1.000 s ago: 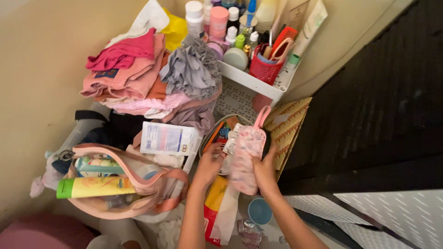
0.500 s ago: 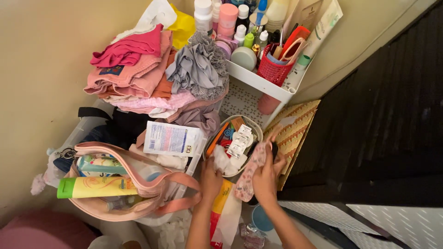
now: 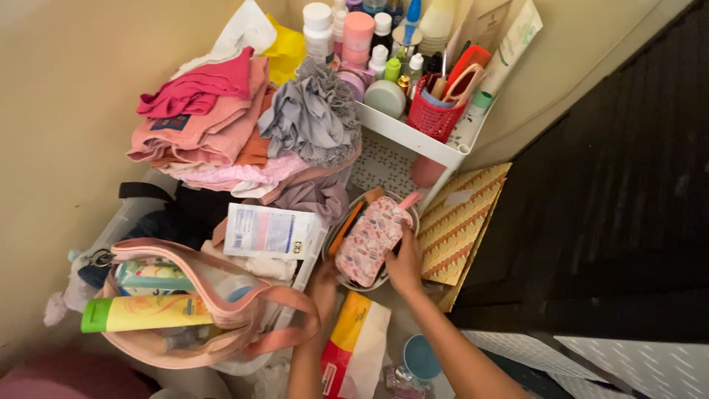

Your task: Organize various skincare and cosmetic products on a small white tiered shelf and in nearby containers.

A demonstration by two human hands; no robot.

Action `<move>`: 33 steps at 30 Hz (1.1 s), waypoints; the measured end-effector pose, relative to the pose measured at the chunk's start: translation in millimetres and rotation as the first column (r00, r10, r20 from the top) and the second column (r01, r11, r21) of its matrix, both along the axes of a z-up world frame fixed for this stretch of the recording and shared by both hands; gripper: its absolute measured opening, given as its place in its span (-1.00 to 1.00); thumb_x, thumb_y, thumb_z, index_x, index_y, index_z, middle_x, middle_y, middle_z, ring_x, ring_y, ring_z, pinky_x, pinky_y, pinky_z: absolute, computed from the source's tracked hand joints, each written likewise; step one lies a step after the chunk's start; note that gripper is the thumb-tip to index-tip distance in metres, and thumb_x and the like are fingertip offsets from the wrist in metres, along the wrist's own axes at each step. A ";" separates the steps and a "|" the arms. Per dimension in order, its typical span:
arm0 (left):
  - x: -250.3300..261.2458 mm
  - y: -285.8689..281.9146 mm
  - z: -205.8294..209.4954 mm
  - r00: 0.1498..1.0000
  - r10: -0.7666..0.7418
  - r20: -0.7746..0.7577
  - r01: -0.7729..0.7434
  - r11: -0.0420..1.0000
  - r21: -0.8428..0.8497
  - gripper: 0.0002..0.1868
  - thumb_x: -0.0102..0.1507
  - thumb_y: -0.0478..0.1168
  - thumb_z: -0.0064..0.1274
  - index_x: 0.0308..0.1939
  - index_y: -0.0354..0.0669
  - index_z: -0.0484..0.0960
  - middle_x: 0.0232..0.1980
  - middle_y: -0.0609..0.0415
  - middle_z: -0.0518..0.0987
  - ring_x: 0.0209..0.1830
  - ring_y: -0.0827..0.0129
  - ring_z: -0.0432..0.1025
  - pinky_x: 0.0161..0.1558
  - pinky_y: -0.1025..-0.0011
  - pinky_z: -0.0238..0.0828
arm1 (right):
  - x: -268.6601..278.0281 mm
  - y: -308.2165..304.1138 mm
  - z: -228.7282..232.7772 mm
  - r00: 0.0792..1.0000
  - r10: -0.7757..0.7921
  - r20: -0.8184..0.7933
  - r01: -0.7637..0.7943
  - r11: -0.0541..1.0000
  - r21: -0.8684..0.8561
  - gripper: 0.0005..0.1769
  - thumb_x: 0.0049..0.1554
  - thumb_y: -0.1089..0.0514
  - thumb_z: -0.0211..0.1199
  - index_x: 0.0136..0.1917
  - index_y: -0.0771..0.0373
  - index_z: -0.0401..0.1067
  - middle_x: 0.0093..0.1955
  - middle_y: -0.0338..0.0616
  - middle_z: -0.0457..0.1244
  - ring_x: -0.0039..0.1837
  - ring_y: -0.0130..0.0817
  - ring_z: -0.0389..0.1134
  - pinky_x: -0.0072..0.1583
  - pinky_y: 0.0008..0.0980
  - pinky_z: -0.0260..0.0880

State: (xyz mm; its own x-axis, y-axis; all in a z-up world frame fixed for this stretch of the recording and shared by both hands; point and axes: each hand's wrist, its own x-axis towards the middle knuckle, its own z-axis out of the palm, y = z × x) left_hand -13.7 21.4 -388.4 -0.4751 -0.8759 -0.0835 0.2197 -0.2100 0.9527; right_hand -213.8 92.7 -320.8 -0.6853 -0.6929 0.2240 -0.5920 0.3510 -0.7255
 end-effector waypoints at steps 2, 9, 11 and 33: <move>-2.2 2.9 37.1 0.999 0.001 0.050 0.001 0.999 -0.043 -0.51 0.40 -0.16 -0.22 0.36 -0.30 0.44 0.34 -0.17 0.51 0.31 0.05 0.39 0.31 0.22 0.27 | 1.0 0.4 5.6 0.999 -0.001 0.035 0.001 1.000 0.018 -0.03 -0.03 0.26 0.40 0.57 0.21 0.05 0.44 0.18 0.15 0.46 0.18 0.12 0.45 0.00 0.07; -24.3 13.5 64.4 0.821 0.131 0.555 -0.088 0.991 -0.104 -0.42 0.22 -0.11 0.17 0.28 -0.27 0.46 0.04 -0.23 0.63 0.03 -0.02 0.53 0.07 0.20 0.46 | 32.0 16.0 35.5 0.987 -0.138 0.077 0.138 0.990 0.000 0.03 -0.10 0.16 0.49 0.53 0.19 0.04 0.45 0.27 0.04 0.51 0.19 -0.01 0.51 0.02 -0.12; -24.5 14.1 65.3 0.819 0.207 0.535 -0.125 0.974 -0.186 -0.39 0.18 -0.17 0.19 0.28 -0.28 0.44 0.08 -0.22 0.63 0.07 0.00 0.54 0.09 0.20 0.45 | 32.9 21.1 7.0 0.977 -0.169 0.128 0.172 0.985 -0.009 0.09 -0.09 0.15 0.50 0.53 0.30 -0.08 0.48 0.35 -0.05 0.53 0.23 -0.10 0.50 0.02 -0.18; -59.9 41.6 90.9 0.668 0.615 0.419 -0.439 0.780 -0.445 -0.32 0.21 -0.26 0.10 0.40 -0.38 0.30 0.38 -0.42 0.35 0.39 -0.27 0.23 0.37 0.03 0.06 | -1.3 17.4 -57.4 0.593 -0.109 0.798 0.165 0.986 0.012 -0.28 0.00 0.18 0.33 0.36 0.33 0.12 0.28 0.15 0.25 0.22 -0.06 0.37 0.16 -0.08 0.48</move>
